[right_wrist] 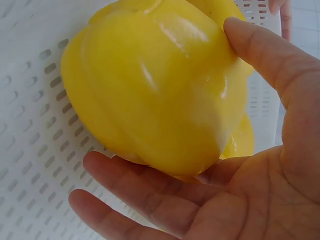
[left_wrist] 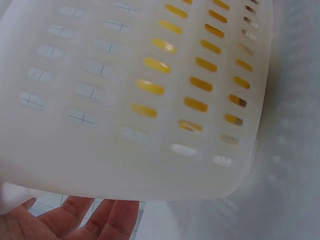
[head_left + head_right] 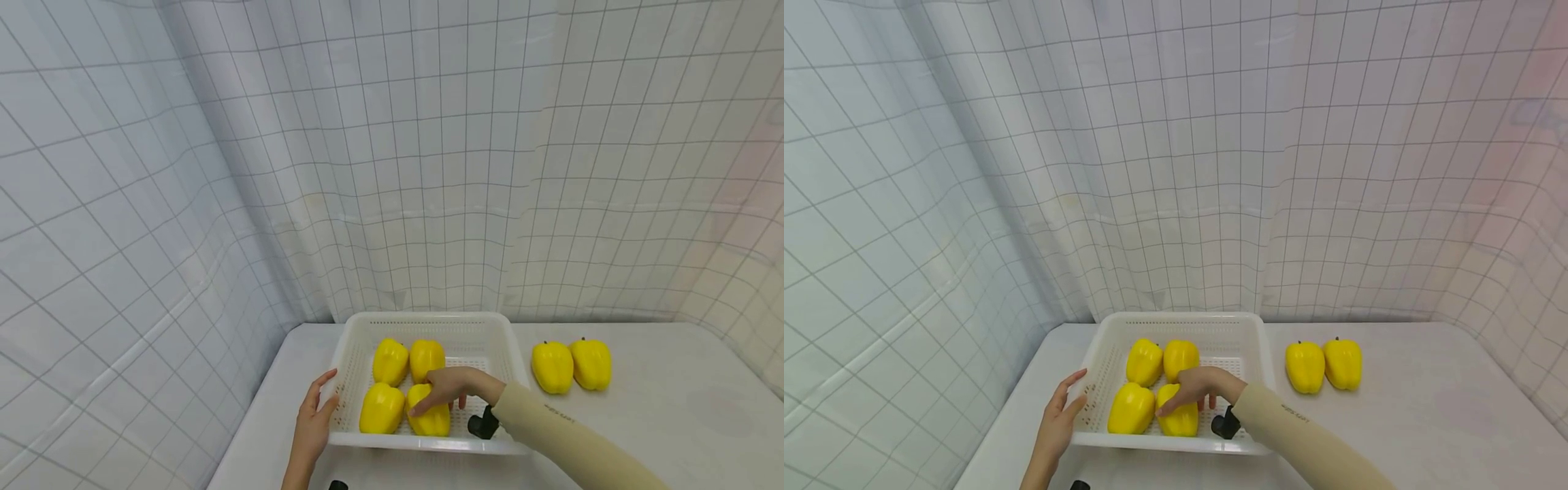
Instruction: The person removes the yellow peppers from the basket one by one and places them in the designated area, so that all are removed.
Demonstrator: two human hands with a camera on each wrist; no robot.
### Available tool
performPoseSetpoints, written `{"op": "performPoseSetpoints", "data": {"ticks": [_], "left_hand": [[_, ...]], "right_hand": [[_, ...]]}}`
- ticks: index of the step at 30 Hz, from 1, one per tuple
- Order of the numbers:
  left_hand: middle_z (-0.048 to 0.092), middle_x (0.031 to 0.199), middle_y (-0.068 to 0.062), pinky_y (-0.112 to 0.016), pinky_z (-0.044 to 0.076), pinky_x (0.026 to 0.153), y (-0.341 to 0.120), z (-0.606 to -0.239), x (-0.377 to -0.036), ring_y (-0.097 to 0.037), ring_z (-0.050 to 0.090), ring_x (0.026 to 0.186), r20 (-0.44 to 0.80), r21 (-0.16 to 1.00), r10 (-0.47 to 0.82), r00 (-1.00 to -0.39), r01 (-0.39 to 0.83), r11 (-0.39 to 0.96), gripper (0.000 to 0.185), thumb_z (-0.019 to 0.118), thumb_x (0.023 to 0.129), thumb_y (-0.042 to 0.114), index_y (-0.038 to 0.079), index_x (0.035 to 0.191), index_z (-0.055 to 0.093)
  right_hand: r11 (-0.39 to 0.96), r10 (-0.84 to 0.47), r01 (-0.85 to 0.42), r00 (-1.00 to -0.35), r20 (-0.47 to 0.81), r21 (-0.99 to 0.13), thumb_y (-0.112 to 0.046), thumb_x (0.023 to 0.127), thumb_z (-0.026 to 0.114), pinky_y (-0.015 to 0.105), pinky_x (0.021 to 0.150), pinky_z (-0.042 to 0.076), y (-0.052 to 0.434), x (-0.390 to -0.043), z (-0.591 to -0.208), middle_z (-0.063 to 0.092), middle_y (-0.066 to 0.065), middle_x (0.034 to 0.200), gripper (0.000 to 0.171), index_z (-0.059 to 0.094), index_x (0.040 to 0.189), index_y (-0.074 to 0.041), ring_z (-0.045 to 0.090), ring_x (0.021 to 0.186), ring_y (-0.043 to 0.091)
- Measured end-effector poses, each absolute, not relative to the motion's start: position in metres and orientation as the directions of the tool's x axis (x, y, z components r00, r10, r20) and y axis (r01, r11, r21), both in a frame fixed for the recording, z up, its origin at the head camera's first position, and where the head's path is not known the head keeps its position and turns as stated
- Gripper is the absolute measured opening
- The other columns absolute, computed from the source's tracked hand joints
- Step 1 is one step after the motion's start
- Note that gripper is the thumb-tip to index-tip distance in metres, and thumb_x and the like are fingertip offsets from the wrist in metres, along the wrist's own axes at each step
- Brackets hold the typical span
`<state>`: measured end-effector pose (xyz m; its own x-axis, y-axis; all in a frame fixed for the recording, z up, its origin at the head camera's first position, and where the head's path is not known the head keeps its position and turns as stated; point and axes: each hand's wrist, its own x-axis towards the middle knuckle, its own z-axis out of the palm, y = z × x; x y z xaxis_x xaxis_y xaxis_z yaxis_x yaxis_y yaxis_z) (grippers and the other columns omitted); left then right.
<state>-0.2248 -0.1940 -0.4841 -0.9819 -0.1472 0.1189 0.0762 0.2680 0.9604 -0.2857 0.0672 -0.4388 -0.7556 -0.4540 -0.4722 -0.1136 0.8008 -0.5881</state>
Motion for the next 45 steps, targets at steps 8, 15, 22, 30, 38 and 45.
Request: {"op": "performPoseSetpoints", "data": {"ticks": [8, 15, 22, 30, 38, 45], "left_hand": [[0.042, 0.141, -0.020, -0.046, 0.045, 0.089, -0.193, -0.485, -0.224, -0.034, 0.048, 0.115, 0.124, 0.959, -0.144, -0.982, 0.081, 0.273, 0.044, 0.048, 0.094, 0.002, 0.010, 0.137, 0.048], [0.044, 0.138, -0.021, -0.043, 0.046, 0.086, -0.193, -0.483, -0.224, -0.033, 0.050, 0.113, 0.125, 0.962, -0.132, -0.983, 0.088, 0.259, 0.044, 0.048, 0.095, 0.003, 0.010, 0.138, 0.046], [0.045, 0.137, -0.024, -0.042, 0.047, 0.083, -0.195, -0.484, -0.226, -0.033, 0.052, 0.110, 0.107, 0.969, -0.120, -0.987, 0.076, 0.234, 0.044, 0.047, 0.096, 0.003, 0.007, 0.140, 0.044], [0.043, 0.139, -0.021, -0.041, 0.047, 0.084, -0.195, -0.485, -0.225, -0.033, 0.051, 0.112, 0.117, 0.965, -0.129, -0.985, 0.081, 0.251, 0.044, 0.048, 0.095, 0.003, 0.011, 0.139, 0.046], [0.043, 0.139, -0.022, -0.040, 0.049, 0.082, -0.194, -0.482, -0.223, -0.032, 0.052, 0.110, 0.113, 0.968, -0.129, -0.985, 0.080, 0.236, 0.044, 0.047, 0.096, 0.004, 0.009, 0.140, 0.044], [0.044, 0.138, -0.021, -0.039, 0.049, 0.081, -0.193, -0.483, -0.224, -0.032, 0.052, 0.109, 0.112, 0.966, -0.141, -0.984, 0.075, 0.249, 0.043, 0.048, 0.096, 0.003, 0.010, 0.139, 0.046]], "right_hand": [[0.789, -0.464, -0.116, -0.756, -0.461, -0.603, -0.044, 0.077, 0.074, 0.047, 0.072, 0.051, 0.070, -0.286, -0.441, 0.055, 0.003, 0.112, 0.072, 0.049, 0.130, -0.003, 0.056, 0.078, 0.020], [0.787, -0.460, -0.118, -0.766, -0.449, -0.605, -0.045, 0.076, 0.074, 0.047, 0.072, 0.050, 0.074, -0.286, -0.439, 0.057, 0.002, 0.108, 0.071, 0.051, 0.129, -0.004, 0.056, 0.078, 0.020], [0.786, -0.457, -0.126, -0.777, -0.432, -0.605, -0.048, 0.075, 0.074, 0.044, 0.072, 0.050, 0.080, -0.289, -0.436, 0.056, 0.002, 0.108, 0.074, 0.051, 0.129, -0.003, 0.055, 0.083, 0.020], [0.750, -0.476, -0.116, -0.778, -0.410, -0.652, -0.049, 0.073, 0.076, 0.045, 0.073, 0.050, 0.088, -0.291, -0.431, 0.056, 0.003, 0.112, 0.072, 0.052, 0.125, -0.005, 0.054, 0.093, 0.019], [0.732, -0.484, -0.117, -0.783, -0.390, -0.672, -0.049, 0.072, 0.076, 0.045, 0.074, 0.050, 0.094, -0.292, -0.425, 0.056, 0.001, 0.109, 0.068, 0.054, 0.121, -0.008, 0.054, 0.093, 0.019], [0.695, -0.499, -0.124, -0.792, -0.350, -0.709, -0.048, 0.072, 0.077, 0.045, 0.073, 0.050, 0.097, -0.292, -0.424, 0.055, 0.001, 0.101, 0.064, 0.052, 0.117, -0.010, 0.053, 0.089, 0.019]]}}
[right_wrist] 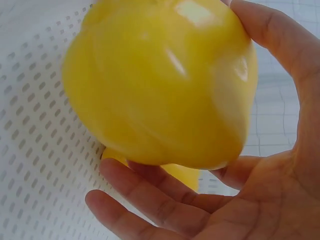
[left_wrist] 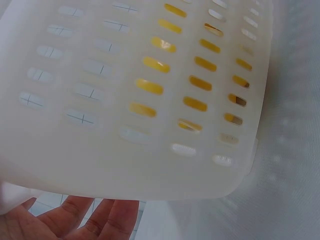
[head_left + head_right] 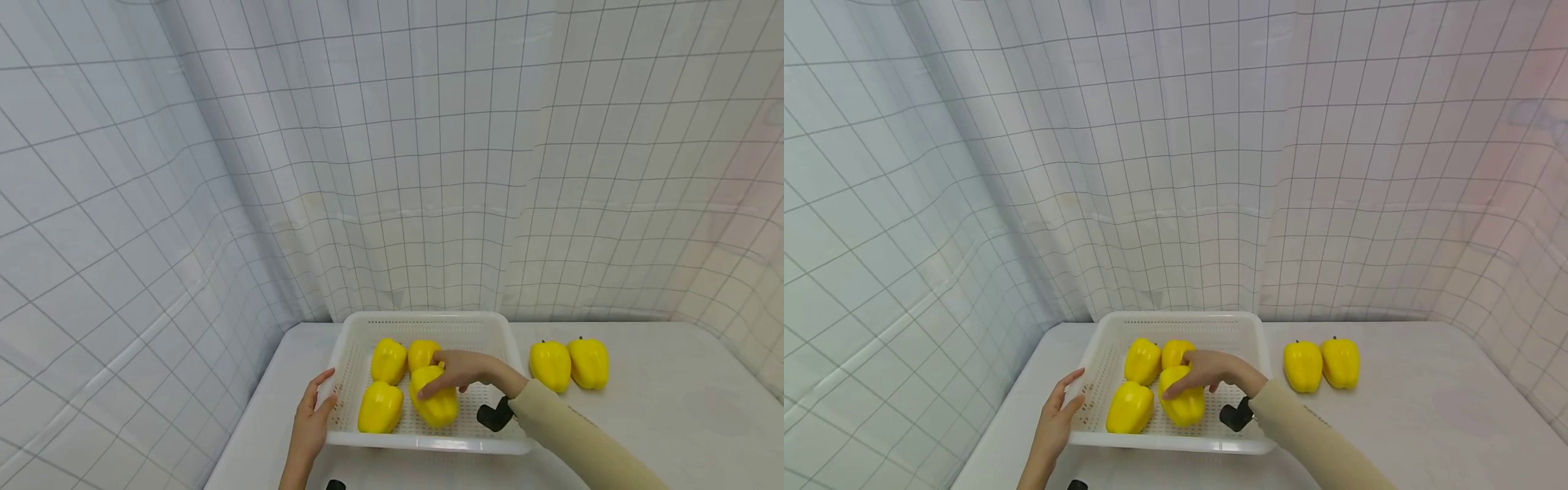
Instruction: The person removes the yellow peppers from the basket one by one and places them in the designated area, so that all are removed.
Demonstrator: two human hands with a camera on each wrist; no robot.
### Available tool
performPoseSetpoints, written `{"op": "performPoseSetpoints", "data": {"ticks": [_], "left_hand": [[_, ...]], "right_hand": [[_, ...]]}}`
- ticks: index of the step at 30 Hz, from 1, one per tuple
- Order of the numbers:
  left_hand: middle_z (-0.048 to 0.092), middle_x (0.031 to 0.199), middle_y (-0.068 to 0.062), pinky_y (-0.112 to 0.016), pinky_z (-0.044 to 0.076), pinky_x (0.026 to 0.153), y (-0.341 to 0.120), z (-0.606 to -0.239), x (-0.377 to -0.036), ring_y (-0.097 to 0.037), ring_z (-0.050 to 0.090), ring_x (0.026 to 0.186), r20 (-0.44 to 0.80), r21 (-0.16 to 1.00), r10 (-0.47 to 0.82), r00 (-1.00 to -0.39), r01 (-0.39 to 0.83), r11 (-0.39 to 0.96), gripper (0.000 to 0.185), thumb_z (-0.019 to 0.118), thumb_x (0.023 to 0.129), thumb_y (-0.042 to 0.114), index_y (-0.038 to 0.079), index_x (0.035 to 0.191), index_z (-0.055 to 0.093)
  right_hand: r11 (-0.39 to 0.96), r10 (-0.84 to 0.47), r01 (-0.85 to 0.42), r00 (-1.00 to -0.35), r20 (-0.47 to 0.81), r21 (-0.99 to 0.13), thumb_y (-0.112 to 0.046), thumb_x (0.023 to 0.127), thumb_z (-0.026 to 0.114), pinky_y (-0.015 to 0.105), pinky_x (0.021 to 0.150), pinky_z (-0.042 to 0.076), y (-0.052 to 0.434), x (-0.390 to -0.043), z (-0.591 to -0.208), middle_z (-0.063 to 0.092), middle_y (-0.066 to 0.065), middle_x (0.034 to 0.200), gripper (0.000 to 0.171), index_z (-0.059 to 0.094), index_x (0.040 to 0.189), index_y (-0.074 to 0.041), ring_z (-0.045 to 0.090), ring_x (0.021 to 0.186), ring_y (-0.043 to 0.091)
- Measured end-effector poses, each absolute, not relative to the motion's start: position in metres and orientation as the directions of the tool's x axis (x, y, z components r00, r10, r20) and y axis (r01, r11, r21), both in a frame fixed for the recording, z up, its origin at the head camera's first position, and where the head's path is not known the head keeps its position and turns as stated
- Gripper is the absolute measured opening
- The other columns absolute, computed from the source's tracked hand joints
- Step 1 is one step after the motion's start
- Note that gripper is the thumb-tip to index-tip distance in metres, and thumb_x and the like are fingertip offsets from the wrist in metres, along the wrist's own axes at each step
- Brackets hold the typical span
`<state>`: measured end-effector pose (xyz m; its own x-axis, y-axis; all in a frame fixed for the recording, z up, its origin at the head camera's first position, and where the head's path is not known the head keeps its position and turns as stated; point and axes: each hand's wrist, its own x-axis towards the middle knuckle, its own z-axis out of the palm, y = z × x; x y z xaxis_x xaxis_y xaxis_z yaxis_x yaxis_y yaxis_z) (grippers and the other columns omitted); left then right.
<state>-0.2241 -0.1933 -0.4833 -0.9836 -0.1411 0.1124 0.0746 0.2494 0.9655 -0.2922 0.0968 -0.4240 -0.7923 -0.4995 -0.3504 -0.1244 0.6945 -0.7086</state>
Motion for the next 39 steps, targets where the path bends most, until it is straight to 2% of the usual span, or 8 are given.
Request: {"op": "performPoseSetpoints", "data": {"ticks": [9, 15, 22, 28, 35, 39], "left_hand": [[0.044, 0.139, -0.019, -0.043, 0.047, 0.085, -0.193, -0.485, -0.226, -0.034, 0.050, 0.112, 0.119, 0.962, -0.147, -0.982, 0.078, 0.261, 0.044, 0.048, 0.094, 0.002, 0.012, 0.137, 0.048], [0.043, 0.140, -0.019, -0.043, 0.047, 0.085, -0.193, -0.484, -0.227, -0.034, 0.051, 0.112, 0.107, 0.962, -0.148, -0.983, 0.064, 0.266, 0.045, 0.048, 0.094, 0.002, 0.012, 0.138, 0.047], [0.041, 0.143, -0.017, -0.048, 0.043, 0.090, -0.193, -0.482, -0.227, -0.034, 0.047, 0.117, 0.109, 0.960, -0.150, -0.983, 0.065, 0.272, 0.045, 0.048, 0.094, 0.002, 0.013, 0.138, 0.048], [0.039, 0.144, -0.019, -0.050, 0.039, 0.094, -0.194, -0.482, -0.225, -0.035, 0.042, 0.122, 0.127, 0.957, -0.145, -0.981, 0.083, 0.278, 0.044, 0.048, 0.096, 0.002, 0.010, 0.139, 0.046], [0.040, 0.143, -0.021, -0.044, 0.044, 0.088, -0.194, -0.483, -0.225, -0.033, 0.047, 0.117, 0.122, 0.964, -0.136, -0.983, 0.085, 0.253, 0.044, 0.048, 0.096, 0.003, 0.009, 0.140, 0.045], [0.040, 0.143, -0.020, -0.044, 0.044, 0.088, -0.194, -0.483, -0.224, -0.033, 0.047, 0.117, 0.119, 0.962, -0.140, -0.983, 0.079, 0.261, 0.044, 0.048, 0.096, 0.003, 0.009, 0.140, 0.045]], "right_hand": [[0.646, -0.510, -0.122, -0.804, -0.307, -0.753, -0.046, 0.071, 0.077, 0.042, 0.070, 0.049, 0.100, -0.292, -0.421, 0.055, 0.003, 0.096, 0.069, 0.048, 0.121, -0.008, 0.053, 0.082, 0.020], [0.629, -0.490, -0.112, -0.825, -0.281, -0.769, -0.044, 0.071, 0.078, 0.039, 0.071, 0.050, 0.102, -0.292, -0.418, 0.056, 0.004, 0.098, 0.073, 0.046, 0.126, -0.007, 0.055, 0.084, 0.020], [0.630, -0.475, -0.145, -0.849, -0.230, -0.763, -0.045, 0.071, 0.077, 0.035, 0.074, 0.049, 0.105, -0.291, -0.415, 0.057, 0.001, 0.094, 0.066, 0.049, 0.120, -0.011, 0.055, 0.084, 0.018], [0.590, -0.490, -0.182, -0.855, -0.170, -0.787, -0.043, 0.073, 0.077, 0.034, 0.075, 0.048, 0.110, -0.289, -0.412, 0.058, 0.001, 0.097, 0.066, 0.048, 0.120, -0.008, 0.055, 0.085, 0.017], [0.521, -0.504, -0.228, -0.860, -0.081, -0.823, -0.039, 0.075, 0.076, 0.034, 0.073, 0.049, 0.114, -0.287, -0.414, 0.057, 0.003, 0.097, 0.060, 0.050, 0.117, -0.005, 0.056, 0.084, 0.019], [0.510, -0.481, -0.248, -0.876, -0.034, -0.824, -0.040, 0.076, 0.076, 0.033, 0.071, 0.050, 0.116, -0.288, -0.417, 0.057, 0.003, 0.097, 0.061, 0.050, 0.118, -0.005, 0.056, 0.083, 0.019]]}}
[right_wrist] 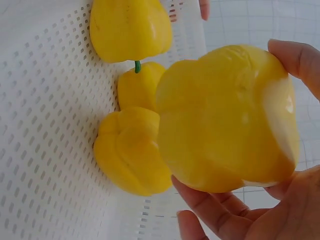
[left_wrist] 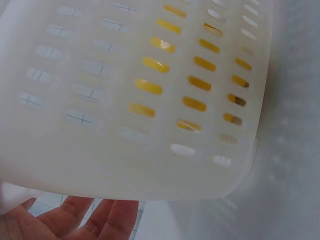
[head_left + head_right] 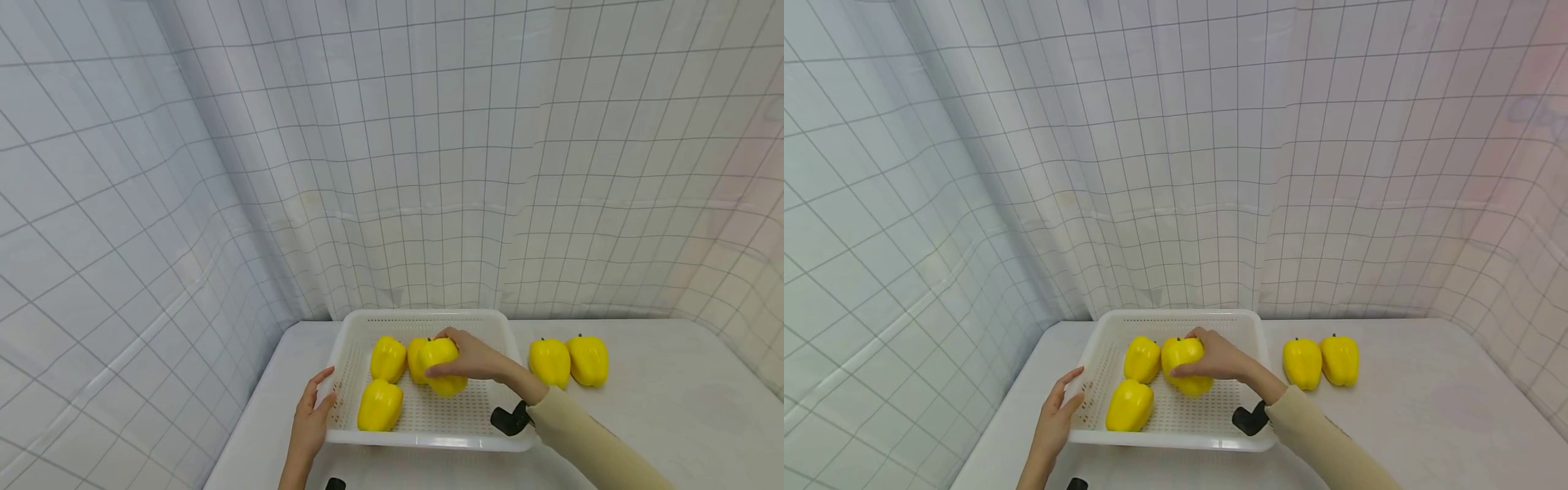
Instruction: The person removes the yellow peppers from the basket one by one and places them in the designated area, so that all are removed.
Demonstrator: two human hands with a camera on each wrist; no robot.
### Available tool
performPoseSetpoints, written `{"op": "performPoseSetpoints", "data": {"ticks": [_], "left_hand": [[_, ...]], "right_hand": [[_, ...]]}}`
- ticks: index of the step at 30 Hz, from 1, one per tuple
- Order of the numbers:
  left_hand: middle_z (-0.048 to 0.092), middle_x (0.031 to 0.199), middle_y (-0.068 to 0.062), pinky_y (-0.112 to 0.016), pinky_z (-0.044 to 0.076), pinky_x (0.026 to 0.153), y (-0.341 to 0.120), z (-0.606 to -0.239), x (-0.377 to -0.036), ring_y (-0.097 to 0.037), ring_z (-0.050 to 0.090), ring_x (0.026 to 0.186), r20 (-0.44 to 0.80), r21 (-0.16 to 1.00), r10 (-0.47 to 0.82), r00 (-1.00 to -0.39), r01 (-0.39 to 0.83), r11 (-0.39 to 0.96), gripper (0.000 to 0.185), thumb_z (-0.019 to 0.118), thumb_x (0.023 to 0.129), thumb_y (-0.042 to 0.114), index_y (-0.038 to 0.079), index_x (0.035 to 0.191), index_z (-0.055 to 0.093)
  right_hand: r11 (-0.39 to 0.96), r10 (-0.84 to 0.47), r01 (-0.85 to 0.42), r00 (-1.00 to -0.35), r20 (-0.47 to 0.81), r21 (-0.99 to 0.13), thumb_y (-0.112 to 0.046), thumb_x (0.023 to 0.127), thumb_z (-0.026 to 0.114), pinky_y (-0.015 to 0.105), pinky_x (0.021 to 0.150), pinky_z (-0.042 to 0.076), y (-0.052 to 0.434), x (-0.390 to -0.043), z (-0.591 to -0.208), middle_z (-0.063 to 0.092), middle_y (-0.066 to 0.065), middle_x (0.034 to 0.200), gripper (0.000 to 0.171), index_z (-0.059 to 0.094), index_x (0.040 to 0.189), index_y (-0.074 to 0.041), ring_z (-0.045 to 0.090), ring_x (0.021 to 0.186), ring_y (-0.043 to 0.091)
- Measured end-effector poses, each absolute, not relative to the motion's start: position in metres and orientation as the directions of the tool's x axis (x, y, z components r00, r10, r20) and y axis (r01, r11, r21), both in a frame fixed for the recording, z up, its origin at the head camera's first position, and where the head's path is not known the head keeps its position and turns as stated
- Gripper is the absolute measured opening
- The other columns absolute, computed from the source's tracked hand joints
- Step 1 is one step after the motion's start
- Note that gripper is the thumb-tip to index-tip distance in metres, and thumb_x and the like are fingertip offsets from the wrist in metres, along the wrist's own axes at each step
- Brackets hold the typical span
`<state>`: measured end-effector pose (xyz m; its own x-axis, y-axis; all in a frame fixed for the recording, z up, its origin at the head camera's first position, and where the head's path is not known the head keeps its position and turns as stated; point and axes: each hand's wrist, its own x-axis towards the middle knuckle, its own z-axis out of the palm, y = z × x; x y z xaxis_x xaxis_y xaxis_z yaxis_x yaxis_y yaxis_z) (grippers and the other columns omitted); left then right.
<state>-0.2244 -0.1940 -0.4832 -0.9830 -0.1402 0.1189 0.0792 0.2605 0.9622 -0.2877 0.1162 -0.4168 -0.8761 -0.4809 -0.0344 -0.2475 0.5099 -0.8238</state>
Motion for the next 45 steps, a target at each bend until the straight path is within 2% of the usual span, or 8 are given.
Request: {"op": "performPoseSetpoints", "data": {"ticks": [8, 15, 23, 39, 45], "left_hand": [[0.043, 0.139, -0.022, -0.042, 0.048, 0.083, -0.193, -0.483, -0.224, -0.033, 0.051, 0.110, 0.106, 0.968, -0.140, -0.984, 0.070, 0.242, 0.044, 0.048, 0.096, 0.004, 0.009, 0.139, 0.045], [0.044, 0.139, -0.019, -0.043, 0.047, 0.085, -0.192, -0.483, -0.226, -0.033, 0.051, 0.111, 0.097, 0.963, -0.158, -0.983, 0.053, 0.264, 0.044, 0.048, 0.094, 0.003, 0.012, 0.137, 0.048], [0.041, 0.143, -0.017, -0.050, 0.040, 0.093, -0.194, -0.483, -0.226, -0.033, 0.045, 0.119, 0.092, 0.959, -0.169, -0.981, 0.041, 0.281, 0.044, 0.049, 0.095, 0.004, 0.013, 0.138, 0.048], [0.042, 0.141, -0.022, -0.042, 0.049, 0.082, -0.194, -0.484, -0.225, -0.033, 0.051, 0.110, 0.094, 0.969, -0.143, -0.985, 0.058, 0.241, 0.044, 0.048, 0.097, 0.005, 0.010, 0.140, 0.044], [0.041, 0.142, -0.021, -0.044, 0.047, 0.085, -0.194, -0.483, -0.225, -0.034, 0.049, 0.113, 0.106, 0.966, -0.144, -0.984, 0.067, 0.248, 0.044, 0.048, 0.097, 0.005, 0.010, 0.140, 0.045]], "right_hand": [[0.496, -0.403, -0.222, -0.915, 0.004, -0.839, -0.041, 0.077, 0.075, 0.035, 0.074, 0.050, 0.120, -0.284, -0.414, 0.055, 0.006, 0.104, 0.066, 0.045, 0.124, -0.008, 0.055, 0.087, 0.020], [0.471, -0.345, -0.209, -0.938, 0.040, -0.857, -0.043, 0.077, 0.075, 0.035, 0.074, 0.051, 0.124, -0.280, -0.412, 0.057, 0.006, 0.106, 0.067, 0.045, 0.127, -0.010, 0.056, 0.090, 0.021], [0.428, -0.306, -0.229, -0.947, 0.099, -0.874, -0.040, 0.078, 0.075, 0.037, 0.074, 0.052, 0.129, -0.277, -0.411, 0.056, 0.009, 0.111, 0.068, 0.042, 0.130, -0.011, 0.056, 0.093, 0.023], [0.450, -0.209, -0.294, -0.953, 0.221, -0.843, -0.040, 0.076, 0.077, 0.034, 0.069, 0.050, 0.139, -0.271, -0.406, 0.051, 0.009, 0.115, 0.066, 0.044, 0.126, -0.012, 0.052, 0.089, 0.024], [0.467, -0.169, -0.276, -0.960, 0.221, -0.840, -0.041, 0.076, 0.077, 0.035, 0.070, 0.050, 0.144, -0.266, -0.403, 0.050, 0.012, 0.120, 0.068, 0.043, 0.127, -0.012, 0.054, 0.090, 0.024]]}}
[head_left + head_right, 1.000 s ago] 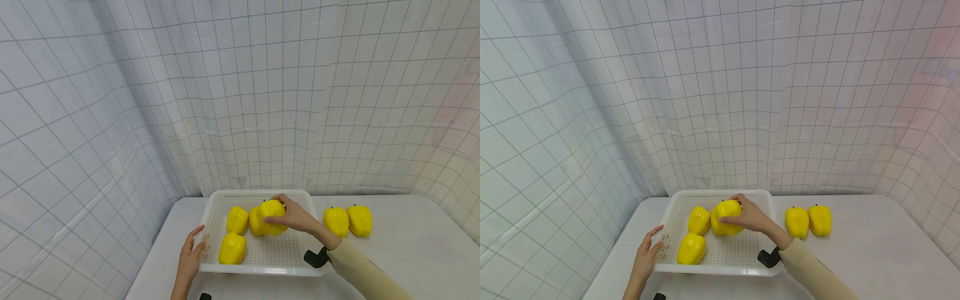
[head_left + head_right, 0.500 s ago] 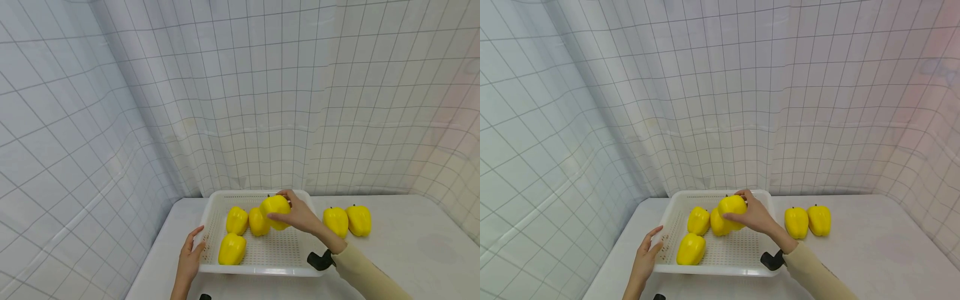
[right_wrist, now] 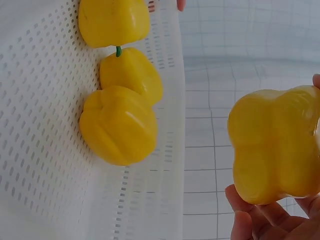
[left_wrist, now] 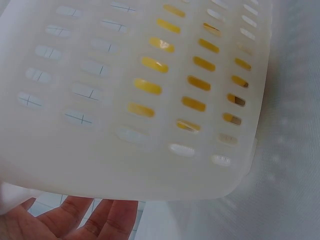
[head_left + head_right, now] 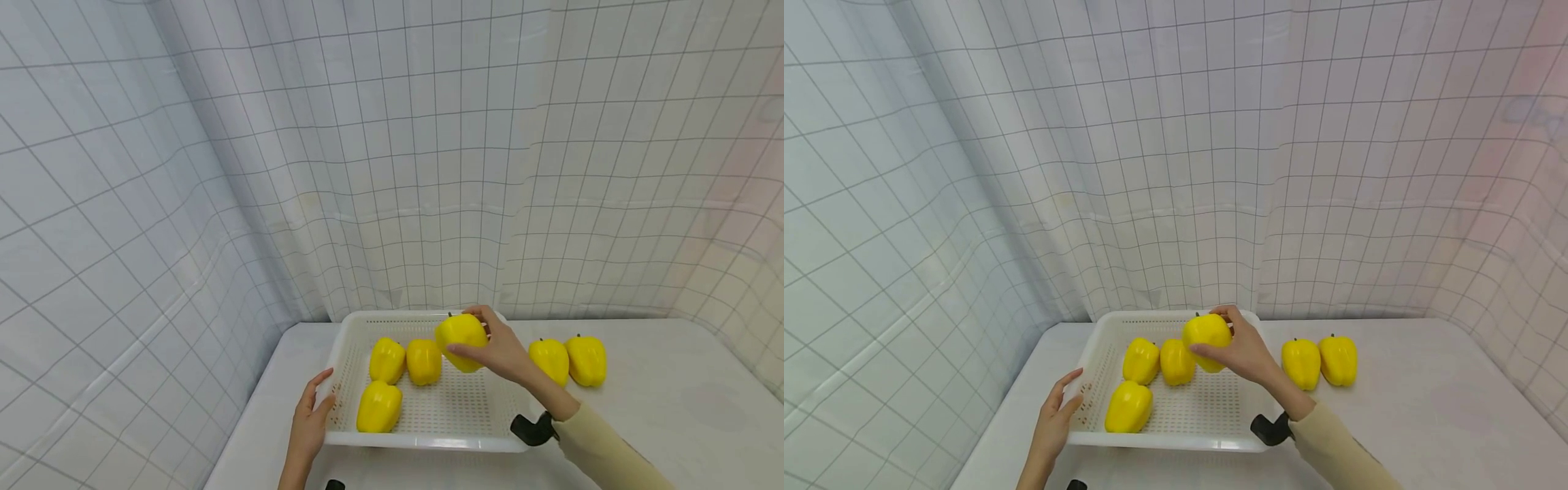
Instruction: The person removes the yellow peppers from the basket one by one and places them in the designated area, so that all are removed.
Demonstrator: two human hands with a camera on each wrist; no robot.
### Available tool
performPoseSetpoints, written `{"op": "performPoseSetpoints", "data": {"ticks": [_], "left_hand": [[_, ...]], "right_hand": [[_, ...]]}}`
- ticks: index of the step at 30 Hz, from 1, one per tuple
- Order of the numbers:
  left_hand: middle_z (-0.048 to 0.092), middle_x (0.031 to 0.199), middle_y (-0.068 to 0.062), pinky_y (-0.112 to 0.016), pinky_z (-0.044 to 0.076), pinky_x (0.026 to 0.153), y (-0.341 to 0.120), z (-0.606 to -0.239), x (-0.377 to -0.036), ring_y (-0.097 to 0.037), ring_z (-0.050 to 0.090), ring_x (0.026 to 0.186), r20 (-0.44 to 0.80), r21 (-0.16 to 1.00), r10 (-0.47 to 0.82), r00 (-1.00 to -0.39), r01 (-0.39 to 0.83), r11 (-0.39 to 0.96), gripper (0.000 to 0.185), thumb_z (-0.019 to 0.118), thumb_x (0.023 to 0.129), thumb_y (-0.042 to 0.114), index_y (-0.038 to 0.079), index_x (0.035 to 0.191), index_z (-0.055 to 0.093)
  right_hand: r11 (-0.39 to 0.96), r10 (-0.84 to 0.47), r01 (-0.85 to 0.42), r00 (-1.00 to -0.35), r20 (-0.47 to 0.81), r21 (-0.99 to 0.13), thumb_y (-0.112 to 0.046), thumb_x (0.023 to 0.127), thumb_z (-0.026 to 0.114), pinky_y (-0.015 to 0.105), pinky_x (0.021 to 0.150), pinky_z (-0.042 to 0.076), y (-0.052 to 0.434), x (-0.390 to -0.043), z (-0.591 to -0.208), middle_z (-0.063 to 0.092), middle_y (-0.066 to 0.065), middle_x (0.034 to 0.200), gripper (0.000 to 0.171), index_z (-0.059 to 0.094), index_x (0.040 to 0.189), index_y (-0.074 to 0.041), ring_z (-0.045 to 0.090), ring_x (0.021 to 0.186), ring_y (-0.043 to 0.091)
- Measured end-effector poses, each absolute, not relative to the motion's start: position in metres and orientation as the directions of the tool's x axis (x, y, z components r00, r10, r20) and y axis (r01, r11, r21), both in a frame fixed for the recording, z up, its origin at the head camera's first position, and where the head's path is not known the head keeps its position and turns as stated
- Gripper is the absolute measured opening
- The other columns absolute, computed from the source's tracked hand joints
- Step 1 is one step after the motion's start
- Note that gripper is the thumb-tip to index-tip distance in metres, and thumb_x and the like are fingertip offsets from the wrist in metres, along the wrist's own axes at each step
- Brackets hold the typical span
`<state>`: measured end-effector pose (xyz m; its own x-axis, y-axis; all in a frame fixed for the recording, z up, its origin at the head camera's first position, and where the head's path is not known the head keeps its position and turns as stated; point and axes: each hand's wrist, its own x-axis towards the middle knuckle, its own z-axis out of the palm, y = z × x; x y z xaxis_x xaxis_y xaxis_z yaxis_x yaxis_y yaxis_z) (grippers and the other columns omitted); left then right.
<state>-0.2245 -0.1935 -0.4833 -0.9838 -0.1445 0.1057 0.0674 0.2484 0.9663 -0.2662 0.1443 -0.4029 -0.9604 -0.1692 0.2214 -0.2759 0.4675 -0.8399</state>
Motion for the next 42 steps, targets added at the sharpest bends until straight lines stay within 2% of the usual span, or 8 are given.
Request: {"op": "performPoseSetpoints", "data": {"ticks": [9, 17, 24, 36, 42], "left_hand": [[0.040, 0.143, -0.020, -0.045, 0.045, 0.088, -0.193, -0.484, -0.226, -0.034, 0.049, 0.116, 0.111, 0.964, -0.140, -0.984, 0.072, 0.256, 0.044, 0.048, 0.096, 0.004, 0.009, 0.140, 0.045], [0.039, 0.144, -0.020, -0.046, 0.044, 0.090, -0.194, -0.484, -0.226, -0.034, 0.047, 0.119, 0.112, 0.964, -0.141, -0.984, 0.073, 0.257, 0.044, 0.048, 0.096, 0.004, 0.008, 0.140, 0.044], [0.039, 0.143, -0.020, -0.045, 0.046, 0.088, -0.193, -0.483, -0.225, -0.035, 0.048, 0.117, 0.118, 0.964, -0.134, -0.984, 0.082, 0.252, 0.044, 0.047, 0.096, 0.003, 0.009, 0.140, 0.045], [0.042, 0.141, -0.020, -0.043, 0.048, 0.085, -0.191, -0.482, -0.224, -0.035, 0.051, 0.113, 0.108, 0.964, -0.151, -0.983, 0.066, 0.259, 0.044, 0.048, 0.095, 0.002, 0.010, 0.138, 0.047], [0.040, 0.143, -0.017, -0.051, 0.041, 0.093, -0.191, -0.483, -0.226, -0.035, 0.045, 0.121, 0.099, 0.961, -0.169, -0.981, 0.050, 0.271, 0.044, 0.048, 0.094, 0.002, 0.012, 0.137, 0.048]], "right_hand": [[0.457, -0.114, -0.285, -0.958, 0.262, -0.843, -0.038, 0.077, 0.077, 0.034, 0.071, 0.050, 0.156, -0.261, -0.402, 0.047, 0.012, 0.123, 0.067, 0.043, 0.129, -0.012, 0.052, 0.093, 0.027], [0.385, -0.037, -0.307, -0.947, 0.318, -0.870, -0.032, 0.081, 0.074, 0.036, 0.072, 0.050, 0.168, -0.258, -0.402, 0.046, 0.015, 0.125, 0.066, 0.040, 0.133, -0.008, 0.052, 0.096, 0.030], [0.317, 0.037, -0.282, -0.950, 0.309, -0.905, -0.031, 0.083, 0.073, 0.037, 0.075, 0.051, 0.182, -0.257, -0.406, 0.047, 0.015, 0.119, 0.068, 0.037, 0.137, -0.011, 0.052, 0.095, 0.031], [0.385, 0.179, -0.238, -0.929, 0.325, -0.892, -0.035, 0.087, 0.068, 0.026, 0.072, 0.048, 0.204, -0.252, -0.412, 0.049, 0.014, 0.115, 0.067, 0.035, 0.141, -0.015, 0.049, 0.092, 0.025], [0.359, 0.237, -0.244, -0.910, 0.340, -0.901, -0.029, 0.088, 0.067, 0.020, 0.070, 0.047, 0.215, -0.248, -0.411, 0.046, 0.013, 0.119, 0.066, 0.033, 0.141, -0.008, 0.048, 0.091, 0.021]]}}
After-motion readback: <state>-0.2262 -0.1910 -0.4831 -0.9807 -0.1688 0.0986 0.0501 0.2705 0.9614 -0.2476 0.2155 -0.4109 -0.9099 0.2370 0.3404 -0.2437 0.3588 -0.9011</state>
